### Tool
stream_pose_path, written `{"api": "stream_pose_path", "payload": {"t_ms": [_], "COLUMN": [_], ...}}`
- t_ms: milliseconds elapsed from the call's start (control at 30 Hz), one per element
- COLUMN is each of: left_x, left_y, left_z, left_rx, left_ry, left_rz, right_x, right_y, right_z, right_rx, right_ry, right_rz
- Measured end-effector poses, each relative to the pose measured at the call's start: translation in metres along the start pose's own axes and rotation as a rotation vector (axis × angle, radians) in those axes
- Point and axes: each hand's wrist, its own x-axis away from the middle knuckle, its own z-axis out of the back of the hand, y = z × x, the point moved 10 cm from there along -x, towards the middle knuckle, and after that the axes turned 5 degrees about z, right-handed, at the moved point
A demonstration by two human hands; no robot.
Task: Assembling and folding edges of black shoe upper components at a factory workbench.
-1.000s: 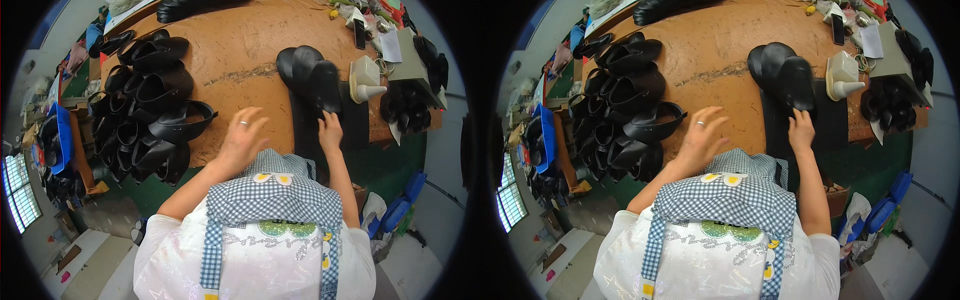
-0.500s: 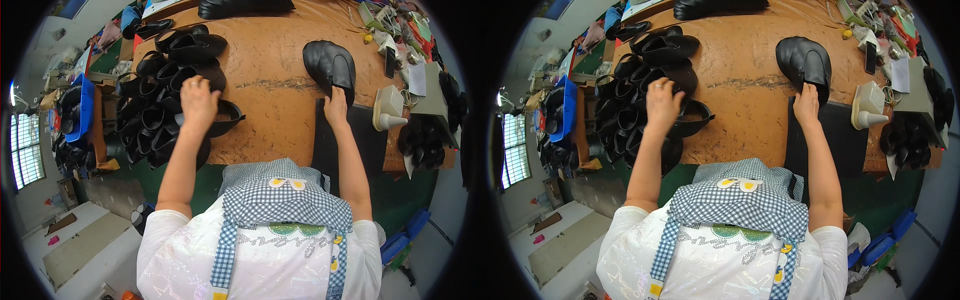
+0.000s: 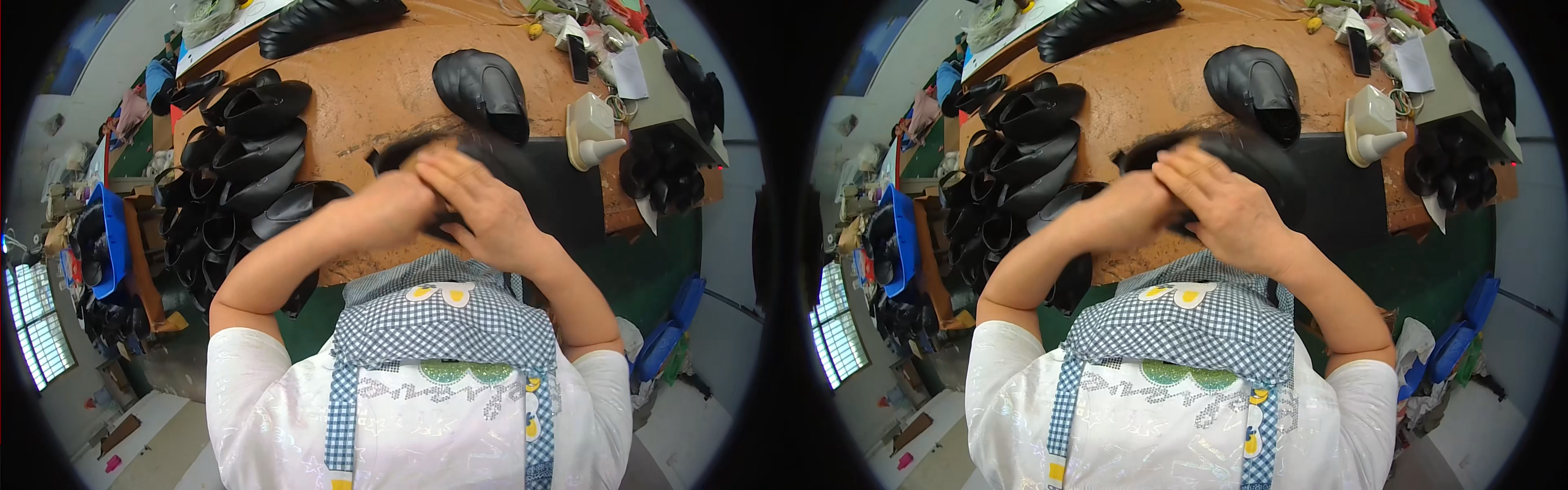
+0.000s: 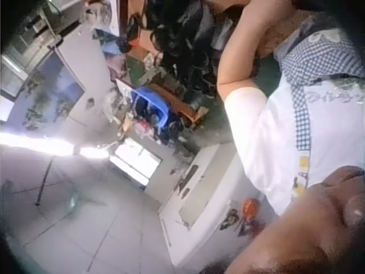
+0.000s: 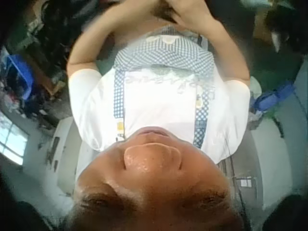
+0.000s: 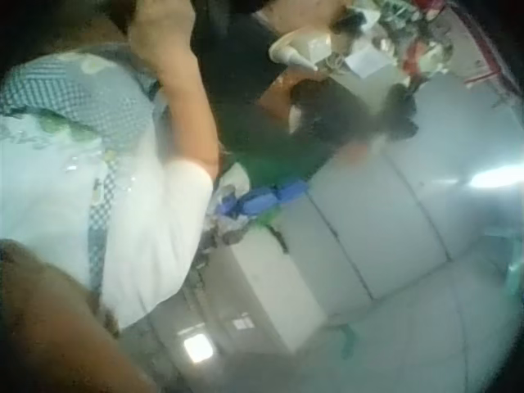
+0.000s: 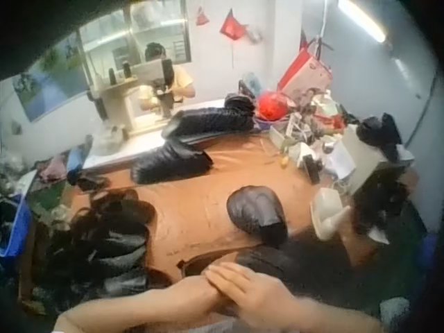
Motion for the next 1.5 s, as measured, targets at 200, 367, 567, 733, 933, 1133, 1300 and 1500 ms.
{"api": "stream_pose_path", "payload": {"t_ms": [200, 367, 567, 733, 933, 1133, 1300, 1500], "left_x": [0.010, 0.014, 0.021, 0.022, 0.011, 0.029, 0.041, 0.042], "left_y": [0.015, -0.007, 0.030, 0.013, -0.009, 0.044, 0.081, 0.047], "left_z": [-0.026, -0.049, -0.012, -0.032, -0.026, 0.003, -0.007, -0.011], "left_rx": [0.263, 0.807, 0.295, 0.414, 0.904, 0.568, 0.099, 0.431], "left_ry": [0.049, -0.227, 0.235, 0.193, 0.175, 0.504, 0.514, 0.490], "left_rz": [0.044, 0.266, 0.042, 0.127, 0.307, -0.083, -0.360, -0.106], "right_x": [0.021, 0.024, 0.039, 0.057, 0.042, 0.076, 0.091, 0.081], "right_y": [-0.012, -0.011, 0.011, 0.024, 0.015, 0.038, 0.041, 0.022], "right_z": [-0.018, -0.033, -0.066, -0.062, -0.024, -0.055, -0.068, -0.046], "right_rx": [0.149, 0.171, 0.051, -0.488, -0.285, -0.929, -1.146, -0.766], "right_ry": [-0.384, -0.493, -0.868, -0.434, -0.379, -0.512, -0.571, -0.267], "right_rz": [0.040, 0.020, -0.084, -0.172, -0.202, -0.335, -0.472, -0.315]}}
